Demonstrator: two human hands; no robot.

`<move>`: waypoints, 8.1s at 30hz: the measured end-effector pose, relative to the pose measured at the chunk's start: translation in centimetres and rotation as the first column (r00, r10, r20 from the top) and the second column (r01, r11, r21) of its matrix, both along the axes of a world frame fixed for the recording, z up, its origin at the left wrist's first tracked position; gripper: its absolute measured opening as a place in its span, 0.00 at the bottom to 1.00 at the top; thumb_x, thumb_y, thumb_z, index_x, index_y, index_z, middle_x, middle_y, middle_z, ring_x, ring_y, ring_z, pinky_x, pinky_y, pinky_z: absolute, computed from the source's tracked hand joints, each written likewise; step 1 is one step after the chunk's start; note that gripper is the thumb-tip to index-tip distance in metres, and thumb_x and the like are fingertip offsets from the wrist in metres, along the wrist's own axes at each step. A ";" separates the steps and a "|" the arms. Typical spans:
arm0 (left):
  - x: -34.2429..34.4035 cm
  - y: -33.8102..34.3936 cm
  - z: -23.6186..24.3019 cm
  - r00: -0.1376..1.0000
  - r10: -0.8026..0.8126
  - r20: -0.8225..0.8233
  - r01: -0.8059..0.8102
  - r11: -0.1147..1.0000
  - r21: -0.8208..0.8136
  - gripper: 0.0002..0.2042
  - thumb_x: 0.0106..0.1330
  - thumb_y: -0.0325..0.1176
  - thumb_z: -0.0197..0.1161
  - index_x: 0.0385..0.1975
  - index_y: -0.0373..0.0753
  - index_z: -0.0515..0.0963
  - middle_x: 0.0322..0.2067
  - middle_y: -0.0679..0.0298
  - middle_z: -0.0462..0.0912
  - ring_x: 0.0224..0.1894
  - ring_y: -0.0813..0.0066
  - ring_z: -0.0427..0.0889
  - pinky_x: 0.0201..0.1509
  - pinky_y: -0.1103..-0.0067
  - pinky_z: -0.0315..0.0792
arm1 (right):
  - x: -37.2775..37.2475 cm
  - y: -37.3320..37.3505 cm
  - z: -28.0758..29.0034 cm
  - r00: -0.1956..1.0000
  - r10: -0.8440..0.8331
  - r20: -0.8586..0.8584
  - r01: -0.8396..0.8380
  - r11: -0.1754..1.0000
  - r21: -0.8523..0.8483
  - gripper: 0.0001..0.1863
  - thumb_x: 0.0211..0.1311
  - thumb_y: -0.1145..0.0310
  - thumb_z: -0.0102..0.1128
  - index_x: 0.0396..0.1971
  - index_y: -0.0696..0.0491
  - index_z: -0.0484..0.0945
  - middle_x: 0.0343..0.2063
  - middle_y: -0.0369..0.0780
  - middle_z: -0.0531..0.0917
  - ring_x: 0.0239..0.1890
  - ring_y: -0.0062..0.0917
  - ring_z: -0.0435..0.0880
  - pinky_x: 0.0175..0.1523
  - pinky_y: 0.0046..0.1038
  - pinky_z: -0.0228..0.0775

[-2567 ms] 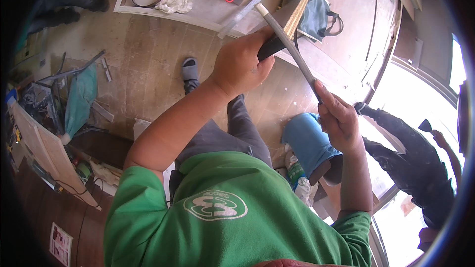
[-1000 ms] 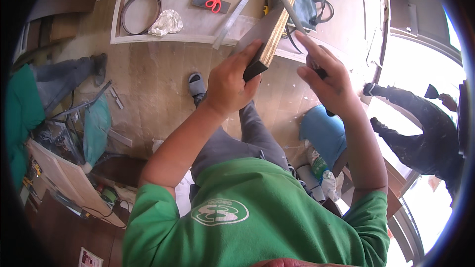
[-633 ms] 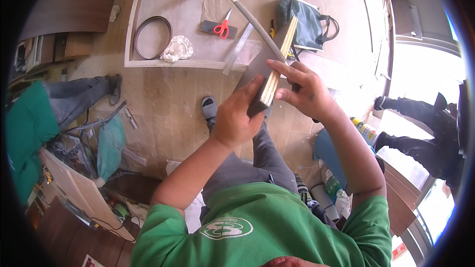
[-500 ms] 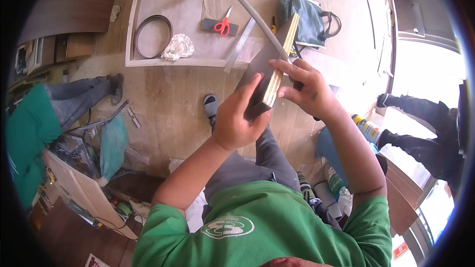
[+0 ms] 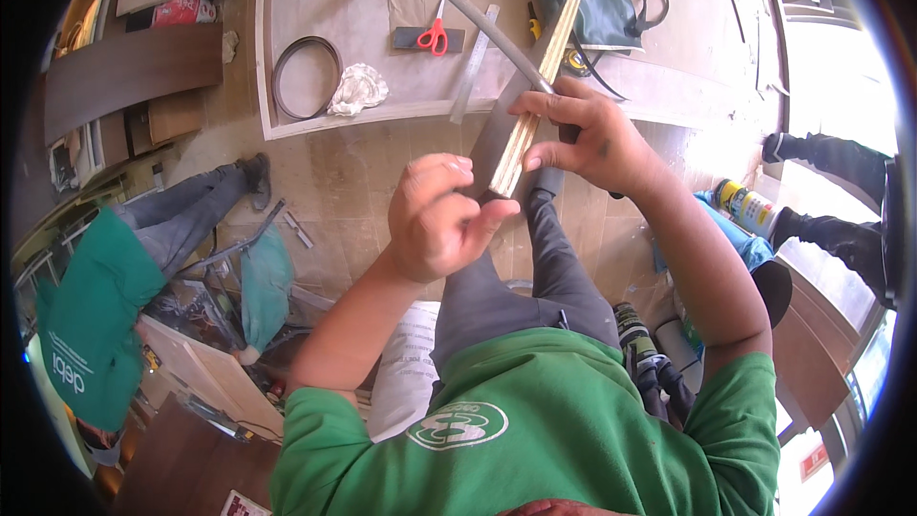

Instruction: The person applies a strip of edge banding to the edge of a rectangular board. They use a metal file to smooth the edge and trim the excess material. The person repeatedly flips the board to work on different sides and checks the alignment of the banding.

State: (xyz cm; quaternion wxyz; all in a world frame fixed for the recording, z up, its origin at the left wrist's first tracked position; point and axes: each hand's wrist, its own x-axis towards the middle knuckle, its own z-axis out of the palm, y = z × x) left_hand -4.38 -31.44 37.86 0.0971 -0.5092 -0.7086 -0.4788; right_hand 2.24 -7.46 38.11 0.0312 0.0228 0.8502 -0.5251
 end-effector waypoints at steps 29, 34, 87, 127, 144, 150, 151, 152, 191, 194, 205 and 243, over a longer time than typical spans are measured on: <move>-0.6 0.4 0.3 0.997 0.061 -0.053 -0.070 0.979 -0.192 0.15 0.66 0.41 0.71 0.47 0.40 0.84 0.55 0.55 0.80 0.56 0.53 0.79 0.58 0.62 0.76 | -0.9 0.8 -0.4 0.995 -0.019 0.102 0.032 0.992 -0.126 0.34 0.45 0.49 0.81 0.52 0.49 0.84 0.34 0.37 0.76 0.32 0.24 0.75 0.41 0.30 0.69; 2.0 -1.6 -2.1 0.896 0.225 0.383 -0.095 0.940 -0.329 0.36 0.58 0.51 0.76 0.61 0.33 0.75 0.59 0.49 0.79 0.61 0.49 0.77 0.61 0.63 0.73 | -1.0 1.9 -1.4 0.999 -0.029 0.021 0.032 0.991 -0.128 0.34 0.45 0.49 0.81 0.52 0.51 0.83 0.38 0.39 0.79 0.41 0.30 0.79 0.49 0.32 0.71; 0.5 1.5 23.6 0.003 -0.651 0.759 -0.513 0.651 0.560 0.21 0.72 0.32 0.52 0.61 0.29 0.71 0.61 0.48 0.77 0.63 0.50 0.75 0.70 0.56 0.68 | 17.6 10.1 7.9 0.844 -0.474 0.253 0.447 0.360 -0.819 0.06 0.71 0.69 0.58 0.38 0.56 0.77 0.26 0.36 0.78 0.25 0.22 0.79 0.30 0.22 0.69; 14.6 -3.4 -13.4 0.407 0.502 0.764 -0.472 0.831 -0.295 0.32 0.76 0.34 0.53 0.77 0.42 0.50 0.71 0.50 0.64 0.71 0.51 0.67 0.73 0.59 0.62 | 0.0 7.0 7.9 0.753 -0.555 0.355 0.627 0.440 -0.643 0.13 0.64 0.70 0.67 0.41 0.64 0.79 0.33 0.40 0.82 0.35 0.24 0.80 0.42 0.29 0.73; 8.4 6.6 -21.6 0.689 0.317 0.652 -0.225 0.948 -0.224 0.35 0.68 0.37 0.59 0.74 0.38 0.56 0.72 0.44 0.61 0.73 0.45 0.61 0.76 0.64 0.59 | -13.3 5.8 1.7 0.808 -0.526 0.265 0.562 0.824 -0.077 0.17 0.64 0.64 0.66 0.41 0.65 0.79 0.28 0.41 0.81 0.28 0.27 0.80 0.32 0.31 0.76; 7.6 4.6 -27.4 0.247 -0.001 0.969 -0.125 0.992 0.032 0.35 0.69 0.35 0.58 0.75 0.38 0.55 0.71 0.45 0.63 0.73 0.49 0.62 0.77 0.67 0.57 | -15.3 3.4 -1.3 0.791 -0.530 0.306 0.568 0.821 -0.046 0.18 0.64 0.64 0.66 0.43 0.65 0.79 0.30 0.42 0.81 0.29 0.27 0.81 0.33 0.31 0.77; 7.3 4.6 -27.4 0.309 0.012 0.951 -0.102 0.995 0.021 0.36 0.68 0.36 0.59 0.75 0.38 0.54 0.71 0.44 0.62 0.73 0.47 0.61 0.77 0.66 0.57 | -15.6 3.6 -1.7 0.779 -0.546 0.307 0.580 0.814 -0.026 0.18 0.64 0.64 0.66 0.44 0.65 0.79 0.30 0.42 0.81 0.29 0.27 0.81 0.33 0.31 0.78; 6.5 4.4 -26.4 0.371 0.024 0.928 -0.083 0.997 0.007 0.38 0.67 0.38 0.60 0.75 0.37 0.52 0.71 0.43 0.61 0.73 0.45 0.60 0.78 0.64 0.56 | -15.9 4.2 -2.3 0.776 -0.561 0.289 0.585 0.811 0.005 0.18 0.65 0.64 0.66 0.44 0.65 0.79 0.31 0.42 0.81 0.30 0.27 0.81 0.34 0.31 0.78; -0.9 10.8 -20.8 0.673 0.510 0.536 -0.169 0.811 -0.559 0.35 0.65 0.39 0.58 0.74 0.57 0.57 0.64 0.52 0.74 0.49 0.48 0.85 0.51 0.60 0.81 | 6.4 -2.5 1.9 0.651 -0.597 0.470 0.620 0.775 0.126 0.20 0.75 0.63 0.55 0.59 0.60 0.72 0.17 0.31 0.70 0.15 0.14 0.69 0.21 0.20 0.62; -1.6 11.5 -21.6 0.660 0.568 0.492 -0.293 0.797 -0.528 0.34 0.64 0.43 0.60 0.73 0.64 0.61 0.38 0.50 0.87 0.38 0.43 0.85 0.42 0.54 0.78 | 8.3 -3.9 0.5 0.719 -0.563 0.408 0.637 0.769 -0.059 0.19 0.76 0.65 0.50 0.60 0.60 0.70 0.19 0.31 0.71 0.18 0.14 0.71 0.22 0.20 0.63; -1.8 11.8 -21.5 0.663 0.577 0.477 -0.239 0.767 -0.596 0.34 0.65 0.45 0.59 0.73 0.63 0.60 0.36 0.49 0.87 0.39 0.43 0.85 0.44 0.54 0.78 | 10.3 -11.6 -3.7 0.844 -0.493 0.209 0.433 0.858 0.277 0.34 0.73 0.79 0.45 0.76 0.49 0.53 0.50 0.55 0.79 0.50 0.49 0.82 0.53 0.40 0.74; -2.2 11.6 -20.5 0.669 0.542 0.508 -0.116 0.751 -0.650 0.34 0.65 0.45 0.58 0.74 0.59 0.58 0.63 0.60 0.77 0.48 0.50 0.86 0.52 0.61 0.81 | 9.7 -11.3 -4.3 0.842 -0.503 0.193 0.433 0.845 0.315 0.34 0.69 0.80 0.49 0.75 0.45 0.61 0.32 0.49 0.77 0.32 0.45 0.80 0.40 0.38 0.74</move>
